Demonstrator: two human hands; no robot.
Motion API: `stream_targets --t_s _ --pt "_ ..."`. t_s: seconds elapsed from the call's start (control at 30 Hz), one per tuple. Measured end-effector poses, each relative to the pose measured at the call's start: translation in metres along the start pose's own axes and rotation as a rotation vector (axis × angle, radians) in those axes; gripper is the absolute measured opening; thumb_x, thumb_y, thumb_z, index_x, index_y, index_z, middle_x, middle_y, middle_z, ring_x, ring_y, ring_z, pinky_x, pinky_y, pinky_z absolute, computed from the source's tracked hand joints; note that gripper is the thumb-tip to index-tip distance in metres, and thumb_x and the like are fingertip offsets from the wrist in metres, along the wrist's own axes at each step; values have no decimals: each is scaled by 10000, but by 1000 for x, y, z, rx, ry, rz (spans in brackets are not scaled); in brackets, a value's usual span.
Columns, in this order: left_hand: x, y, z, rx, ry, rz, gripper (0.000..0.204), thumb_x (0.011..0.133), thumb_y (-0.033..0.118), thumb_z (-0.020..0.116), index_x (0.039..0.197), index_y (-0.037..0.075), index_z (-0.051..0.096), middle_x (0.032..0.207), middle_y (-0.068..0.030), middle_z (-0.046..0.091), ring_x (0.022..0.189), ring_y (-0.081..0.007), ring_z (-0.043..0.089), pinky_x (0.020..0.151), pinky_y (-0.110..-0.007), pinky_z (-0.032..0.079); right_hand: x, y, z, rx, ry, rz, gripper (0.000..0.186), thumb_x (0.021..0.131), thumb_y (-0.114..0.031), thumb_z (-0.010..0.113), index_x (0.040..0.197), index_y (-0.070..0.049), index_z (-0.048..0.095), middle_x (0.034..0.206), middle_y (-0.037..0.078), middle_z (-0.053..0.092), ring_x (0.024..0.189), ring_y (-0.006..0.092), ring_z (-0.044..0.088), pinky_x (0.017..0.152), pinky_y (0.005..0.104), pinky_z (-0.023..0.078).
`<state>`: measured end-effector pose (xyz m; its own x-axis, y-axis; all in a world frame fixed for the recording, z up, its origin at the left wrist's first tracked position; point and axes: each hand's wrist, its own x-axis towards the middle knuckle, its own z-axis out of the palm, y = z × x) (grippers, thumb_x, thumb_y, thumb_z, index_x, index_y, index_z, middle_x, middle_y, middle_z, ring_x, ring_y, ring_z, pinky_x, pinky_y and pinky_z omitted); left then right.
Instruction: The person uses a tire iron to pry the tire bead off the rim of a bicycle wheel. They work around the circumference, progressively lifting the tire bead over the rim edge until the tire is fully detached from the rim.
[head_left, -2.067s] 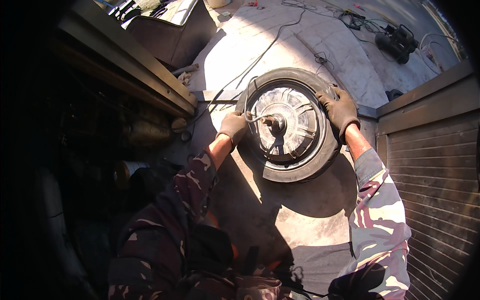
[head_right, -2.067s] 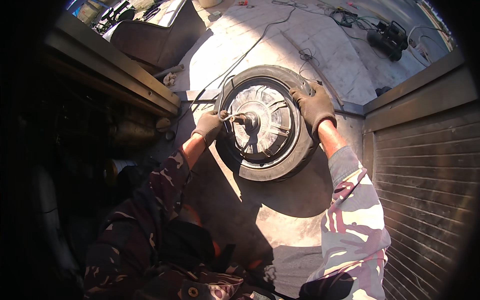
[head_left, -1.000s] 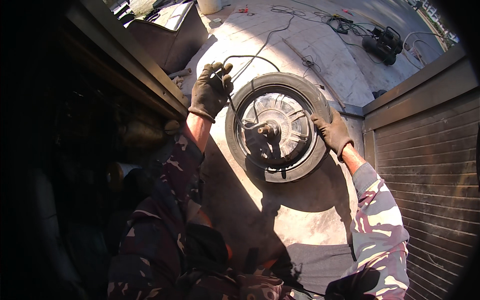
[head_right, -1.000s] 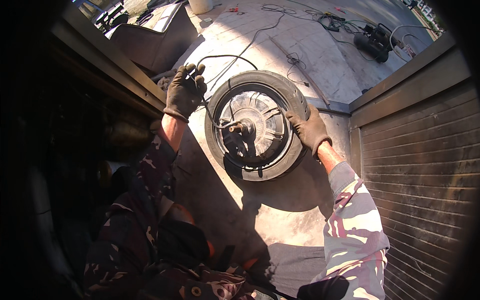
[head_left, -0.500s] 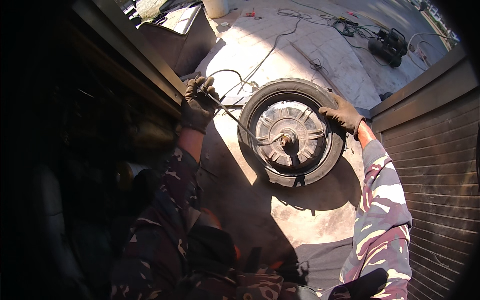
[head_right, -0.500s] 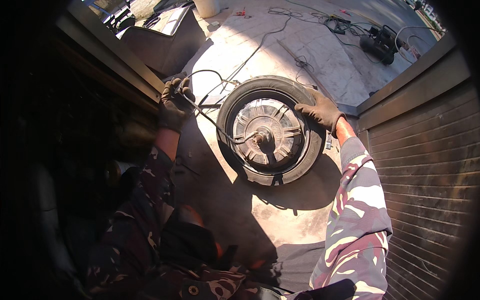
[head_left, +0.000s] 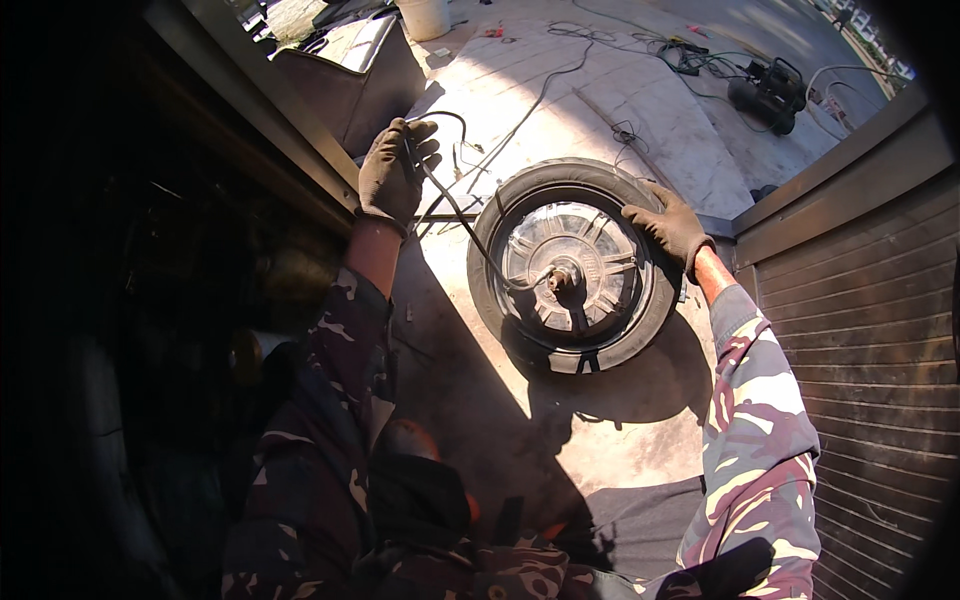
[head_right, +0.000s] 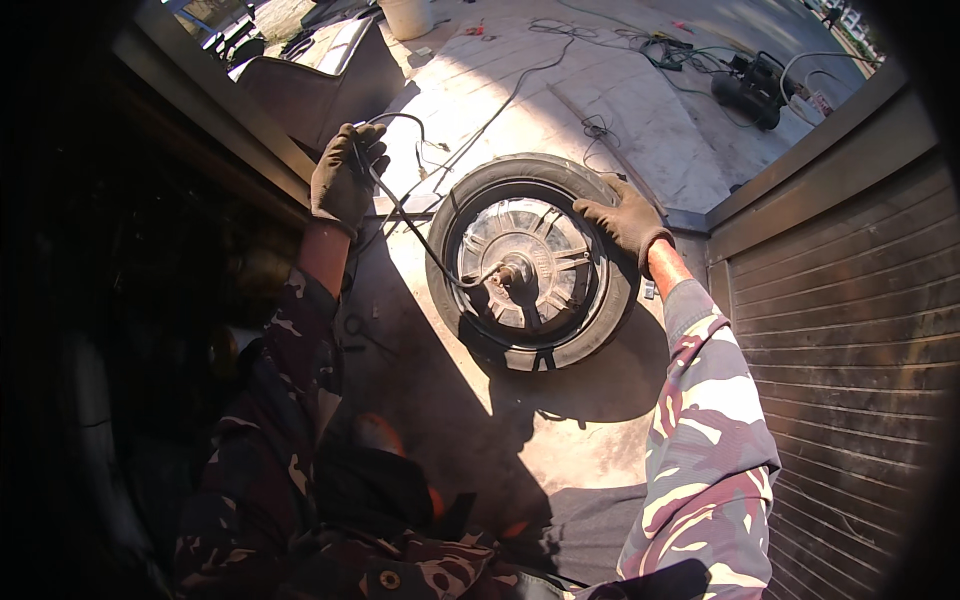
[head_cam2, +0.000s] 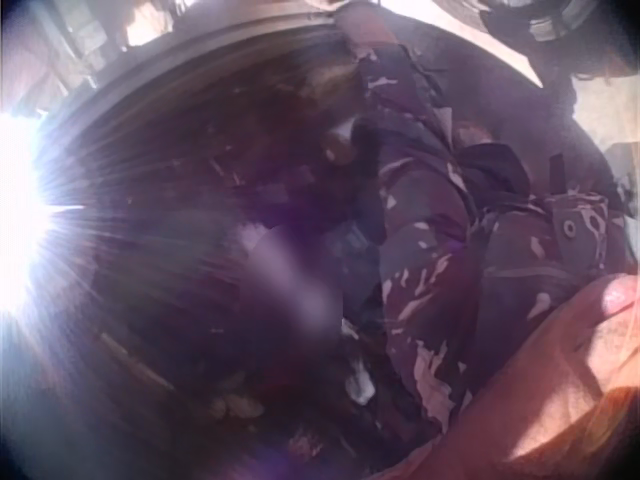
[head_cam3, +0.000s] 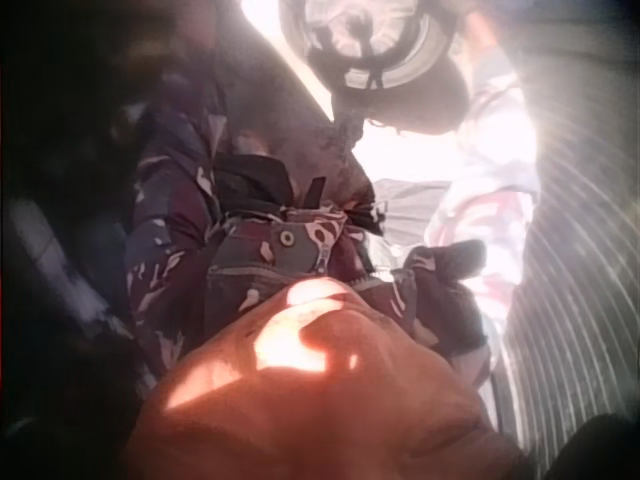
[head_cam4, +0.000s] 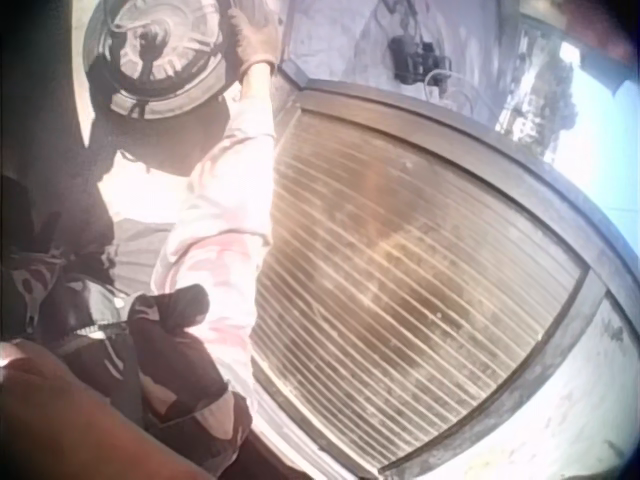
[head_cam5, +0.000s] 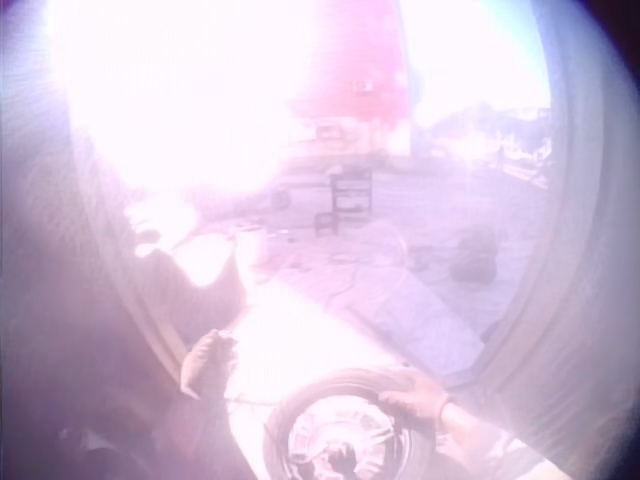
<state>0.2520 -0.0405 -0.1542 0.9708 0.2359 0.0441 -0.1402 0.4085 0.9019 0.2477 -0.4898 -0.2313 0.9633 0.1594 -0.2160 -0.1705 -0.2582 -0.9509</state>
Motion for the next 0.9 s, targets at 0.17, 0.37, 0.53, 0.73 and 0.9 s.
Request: stream_targets --t_s 0.17,0.37,0.53,0.73,0.9 --pt "-6 21 79 61 -304 24 306 1166 330 562 1288 73 674 1327 -140 764 1119 -247 752 925 -389 606 -3 29 -3 -126 140 -146 899 898 -321 929 1604 12 483 1486 184 644 1288 241 672 1092 347 530" --pt "-12 16 132 273 -586 29 385 1149 339 604 1306 -5 674 1276 -139 764 1157 -235 768 925 -350 633 -80 101 7 261 180 -3 772 1015 -145 813 1629 6 369 1407 142 669 1277 224 674 1151 354 515" --pt "-23 -15 188 610 -745 60 447 1104 374 678 1353 5 713 1173 -95 794 1113 -165 751 931 -306 599 -100 114 10 -40 264 27 634 1055 -352 765 1542 -19 531 1391 85 702 1256 199 661 1086 342 510" --pt "-27 -55 229 676 -803 -16 380 1095 347 694 1245 1 740 1096 -44 789 1032 -122 724 861 -271 580 -90 74 17 38 219 16 695 1029 -429 758 1532 -9 527 1404 139 701 1263 239 662 1089 363 516" --pt "11 -54 159 299 -348 -284 343 1132 309 632 1326 26 644 1265 -146 777 1212 -246 745 972 -456 637 -80 58 24 -39 306 -94 720 953 -372 866 1449 48 558 1341 181 713 1213 259 667 1099 382 506"
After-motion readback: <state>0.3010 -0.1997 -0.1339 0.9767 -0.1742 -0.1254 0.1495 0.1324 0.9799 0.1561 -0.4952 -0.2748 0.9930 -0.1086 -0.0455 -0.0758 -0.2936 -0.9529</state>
